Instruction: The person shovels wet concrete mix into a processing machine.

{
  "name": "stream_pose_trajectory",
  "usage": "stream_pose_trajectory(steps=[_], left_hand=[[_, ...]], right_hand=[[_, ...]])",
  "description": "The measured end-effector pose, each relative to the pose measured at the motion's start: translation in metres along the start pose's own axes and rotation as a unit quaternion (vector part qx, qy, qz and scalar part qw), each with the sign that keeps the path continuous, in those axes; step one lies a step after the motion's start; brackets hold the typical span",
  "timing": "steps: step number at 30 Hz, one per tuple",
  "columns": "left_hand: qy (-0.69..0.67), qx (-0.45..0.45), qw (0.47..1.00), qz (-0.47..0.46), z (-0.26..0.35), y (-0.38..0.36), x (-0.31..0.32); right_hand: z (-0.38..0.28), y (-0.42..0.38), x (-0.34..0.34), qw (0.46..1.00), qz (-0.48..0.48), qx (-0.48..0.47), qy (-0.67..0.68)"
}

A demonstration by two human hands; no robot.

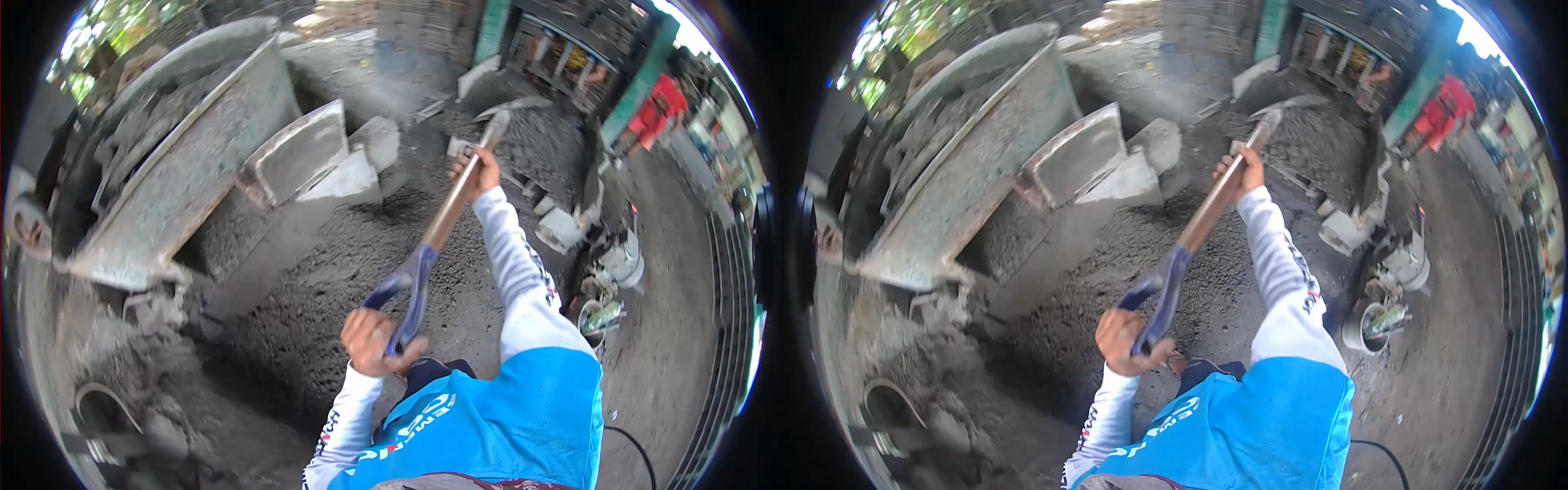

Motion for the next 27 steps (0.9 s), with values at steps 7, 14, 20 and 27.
stream_pose_trajectory(steps=[7, 14, 20, 27], left_hand=[[-0.087, -0.471, 0.843, 0.246, 0.019, -0.244, -0.103], [-0.211, -0.646, 0.34, 0.65, 0.152, -0.55, -0.115], [-0.041, -0.702, -0.031, 0.711, 0.449, -0.739, -0.046], [0.088, -0.645, -0.122, 0.749, 0.586, -0.729, -0.037]], right_hand=[[0.162, -0.12, 0.019, 0.973, -0.154, 0.171, -0.02], [0.423, -0.311, -0.123, 0.862, -0.077, 0.395, -0.308], [0.569, -0.591, -0.426, 0.589, -0.009, 0.666, -0.457], [0.503, -0.844, -0.585, 0.359, 0.001, 0.804, -0.474]])
Point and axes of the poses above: each hand's wrist, its own y-axis towards the middle knuckle, its own x-axis out of the palm, z = x × y, the point moved 7 cm from there along y, towards the middle knuckle, and after that the axes turned 3 degrees about z, right-handed, at the moved point
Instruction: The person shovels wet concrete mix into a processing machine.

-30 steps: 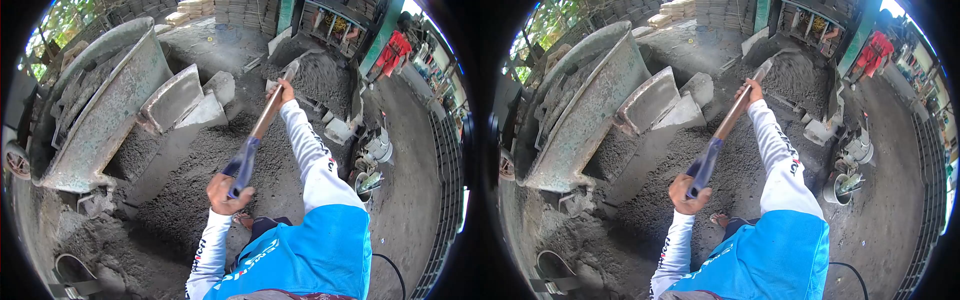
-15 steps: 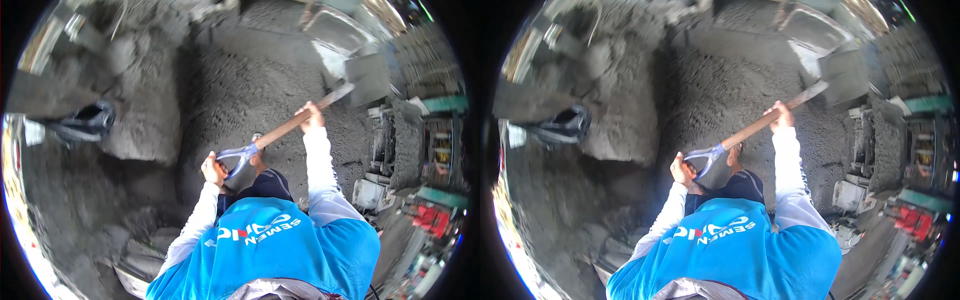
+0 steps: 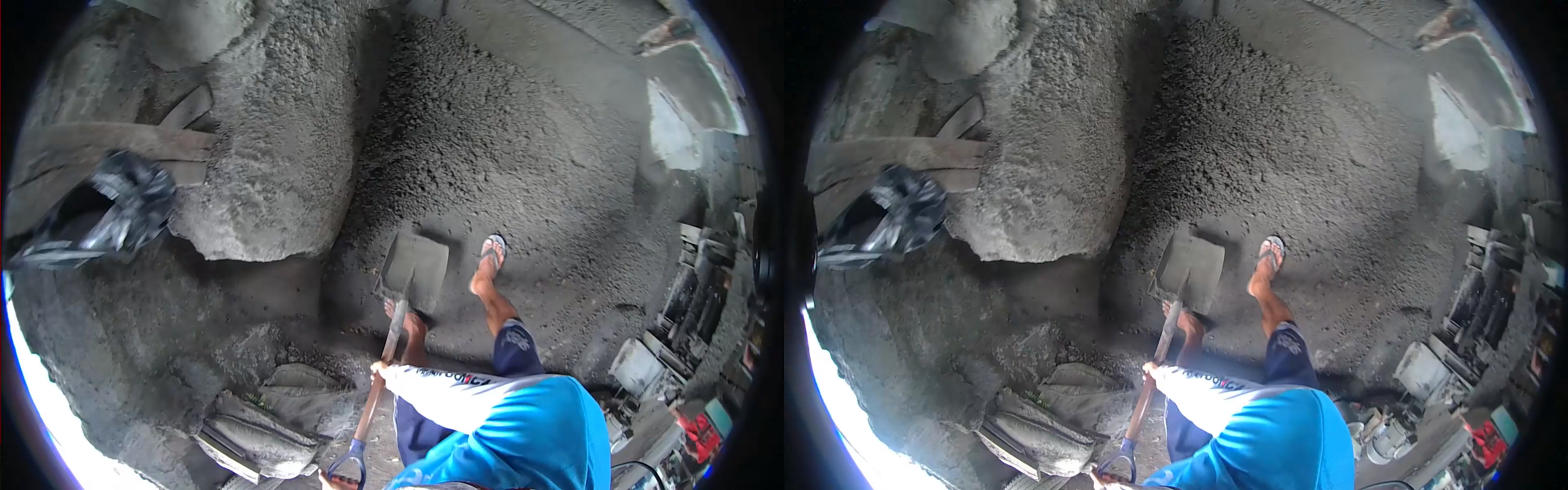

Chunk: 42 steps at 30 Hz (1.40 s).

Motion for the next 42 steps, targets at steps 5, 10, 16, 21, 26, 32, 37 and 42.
stream_pose_trajectory(steps=[5, 10, 16, 21, 26, 32, 37, 42], left_hand=[[-0.001, 0.088, 0.993, -0.083, -0.01, -0.003, 0.203], [-0.007, 0.171, 0.983, -0.065, -0.005, -0.029, 0.336], [-0.01, 0.21, 0.976, -0.058, -0.003, -0.01, 0.293], [-0.003, 0.249, 0.962, -0.114, 0.018, -0.038, 0.285], [0.085, 0.255, 0.938, -0.22, 0.01, -0.095, 0.314], [0.153, 0.119, 0.886, -0.421, -0.057, -0.202, 0.404], [0.239, 0.245, 0.736, -0.585, -0.079, -0.488, 0.473], [0.147, 0.387, 0.41, -0.813, -0.104, -0.797, 0.418]], right_hand=[[-0.184, 0.039, -0.043, 0.99, 0.037, -0.126, 0.043], [-0.397, 0.063, -0.107, 0.958, 0.1, -0.23, 0.136], [-0.356, -0.033, -0.076, 0.949, 0.126, -0.242, 0.157], [-0.347, -0.1, -0.086, 0.931, 0.112, -0.258, 0.233], [-0.349, -0.169, -0.169, 0.89, 0.155, -0.317, 0.29], [-0.359, -0.4, -0.284, 0.78, 0.171, -0.464, 0.382], [-0.397, -0.681, -0.361, 0.646, 0.122, -0.599, 0.457], [-0.383, -0.939, -0.439, 0.459, -0.008, -0.742, 0.489]])
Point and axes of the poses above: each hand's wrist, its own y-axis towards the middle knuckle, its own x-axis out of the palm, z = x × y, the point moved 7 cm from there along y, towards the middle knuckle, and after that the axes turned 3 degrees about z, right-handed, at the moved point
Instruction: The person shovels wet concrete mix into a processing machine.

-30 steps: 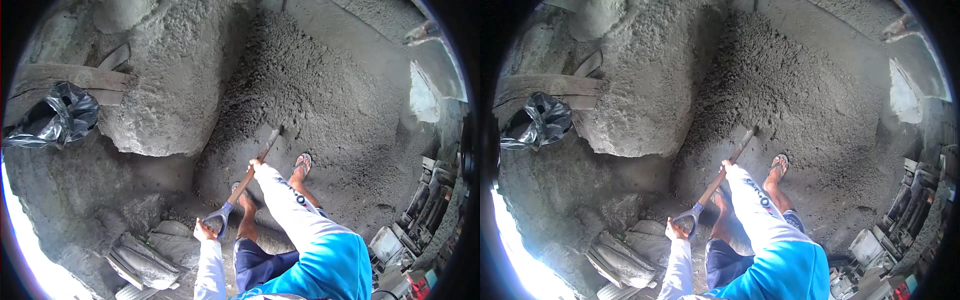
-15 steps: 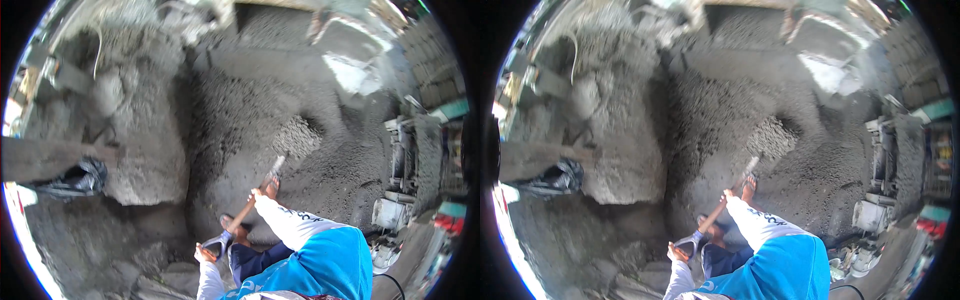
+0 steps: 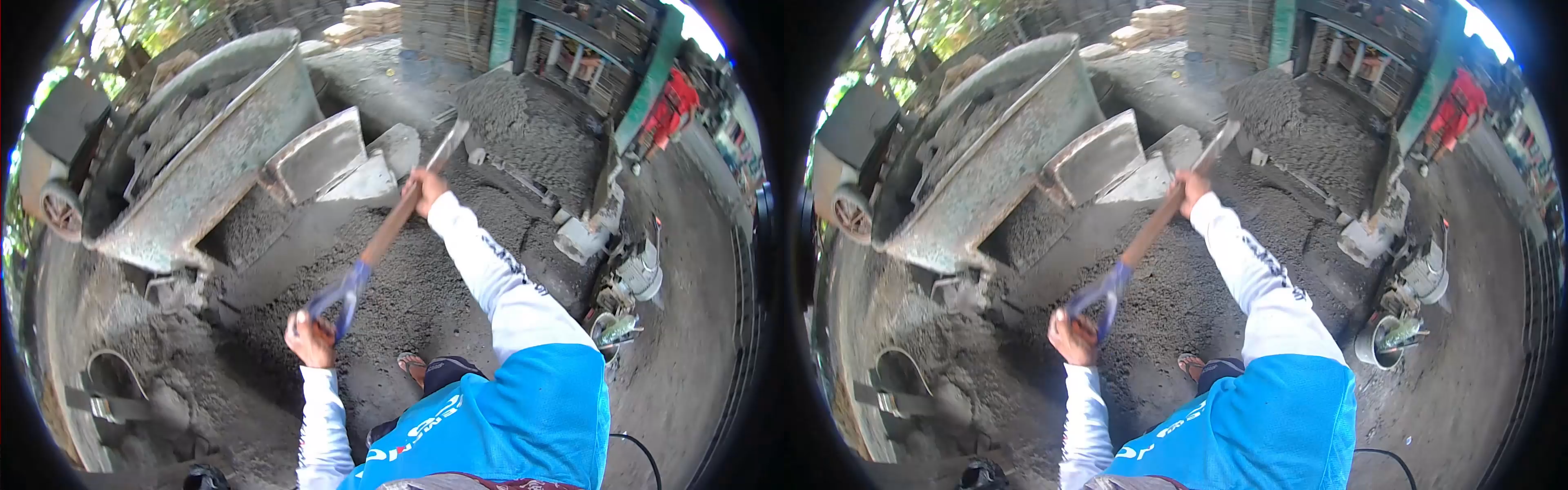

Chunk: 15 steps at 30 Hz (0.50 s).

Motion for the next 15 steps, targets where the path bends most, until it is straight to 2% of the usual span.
stream_pose_trajectory(steps=[1, 2, 3, 4, 5, 6, 8, 9, 10, 12, 13, 14, 15], left_hand=[[0.006, 0.03, 0.999, -0.045, 0.022, 0.008, 0.039], [0.082, 0.122, 0.985, -0.094, 0.045, 0.007, 0.077], [0.189, 0.312, 0.92, -0.141, 0.073, -0.003, 0.117], [0.239, 0.376, 0.87, -0.211, 0.095, -0.021, 0.157], [0.194, 0.479, 0.81, -0.277, 0.092, -0.035, 0.185], [0.259, 0.519, 0.745, -0.329, 0.082, -0.052, 0.203], [0.386, 0.504, 0.637, -0.438, 0.045, -0.084, 0.227], [0.401, 0.494, 0.633, -0.441, 0.022, -0.093, 0.222], [0.416, 0.483, 0.628, -0.446, -0.012, -0.104, 0.209], [0.428, 0.474, 0.619, -0.456, -0.047, -0.122, 0.176], [0.431, 0.464, 0.618, -0.467, -0.056, -0.134, 0.145], [0.435, 0.436, 0.633, -0.47, -0.06, -0.143, 0.113], [0.44, 0.404, 0.649, -0.471, -0.06, -0.151, 0.08]], right_hand=[[-0.037, 0.01, 0.012, 0.999, 0.015, -0.015, 0.025], [-0.074, 0.019, 0.018, 0.998, -0.008, -0.051, 0.039], [-0.11, 0.024, 0.014, 0.994, -0.031, -0.087, 0.051], [-0.138, 0.03, 0.003, 0.992, -0.022, -0.112, 0.058], [-0.161, 0.032, -0.014, 0.989, -0.014, -0.135, 0.065], [-0.174, 0.025, -0.034, 0.989, 0.002, -0.141, 0.044], [-0.185, 0.025, -0.088, 0.987, 0.066, -0.146, -0.034], [-0.179, 0.015, -0.106, 0.985, 0.071, -0.133, -0.084], [-0.169, 0.005, -0.126, 0.983, 0.124, -0.115, -0.073], [-0.141, -0.04, -0.128, 0.989, 0.047, -0.127, -0.053], [-0.12, -0.061, -0.13, 0.995, 0.025, -0.1, -0.002], [-0.102, -0.088, -0.123, 0.995, -0.052, -0.085, 0.017], [-0.081, -0.115, -0.115, 0.995, -0.073, -0.048, 0.04]])
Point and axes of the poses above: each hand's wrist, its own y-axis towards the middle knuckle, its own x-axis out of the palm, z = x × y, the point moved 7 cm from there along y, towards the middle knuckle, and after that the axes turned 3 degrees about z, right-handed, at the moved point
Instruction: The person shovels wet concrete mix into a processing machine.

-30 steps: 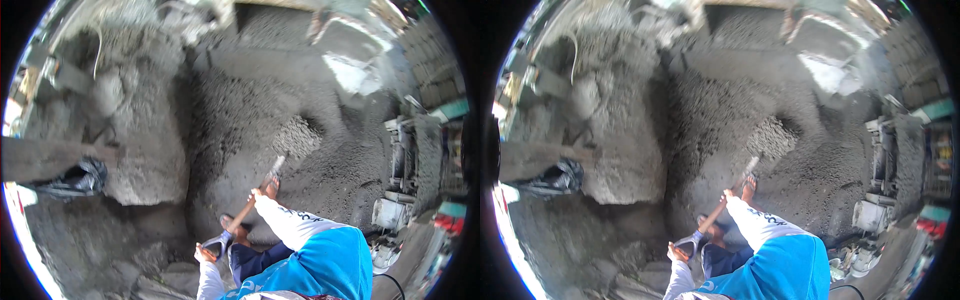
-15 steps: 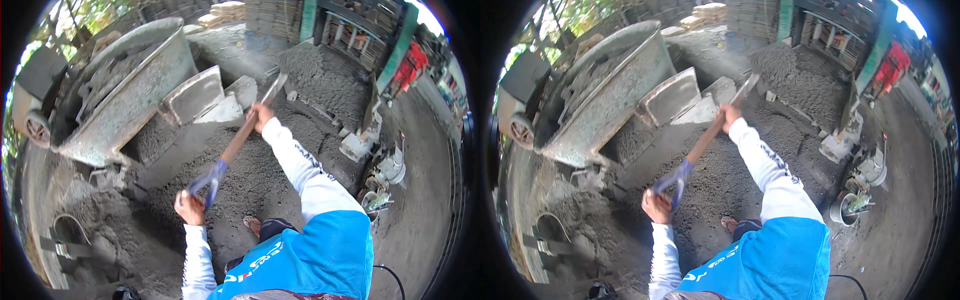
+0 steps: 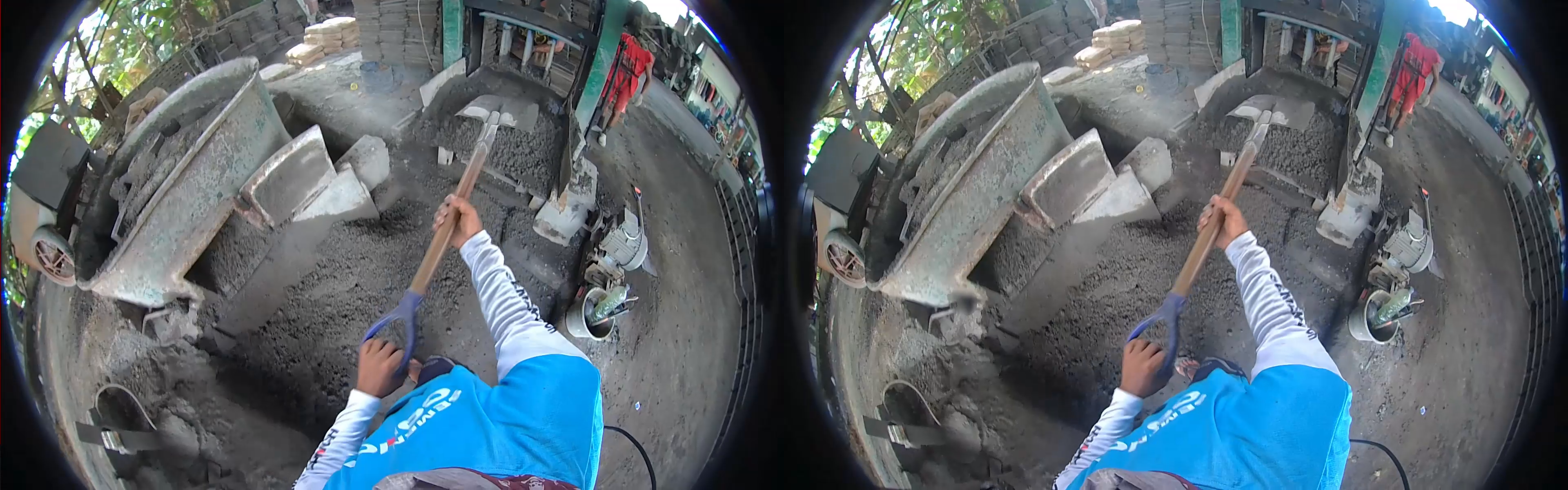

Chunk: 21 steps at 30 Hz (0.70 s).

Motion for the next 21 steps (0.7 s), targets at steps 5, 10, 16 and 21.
stream_pose_trajectory(steps=[5, 10, 16, 21], left_hand=[[-0.266, -0.29, 0.908, 0.141, -0.007, -0.167, -0.046], [-0.376, -0.502, 0.737, 0.251, 0.052, -0.316, -0.071], [-0.397, -0.582, 0.534, 0.468, 0.178, -0.459, -0.051], [-0.356, -0.597, 0.368, 0.619, 0.229, -0.486, -0.02]], right_hand=[[0.111, -0.064, 0.006, 0.987, -0.09, 0.082, 0.103], [0.256, -0.153, -0.039, 0.972, 0.031, 0.231, 0.04], [0.372, -0.272, -0.08, 0.915, 0.05, 0.385, -0.114], [0.434, -0.282, -0.058, 0.879, 0.037, 0.421, -0.219]])
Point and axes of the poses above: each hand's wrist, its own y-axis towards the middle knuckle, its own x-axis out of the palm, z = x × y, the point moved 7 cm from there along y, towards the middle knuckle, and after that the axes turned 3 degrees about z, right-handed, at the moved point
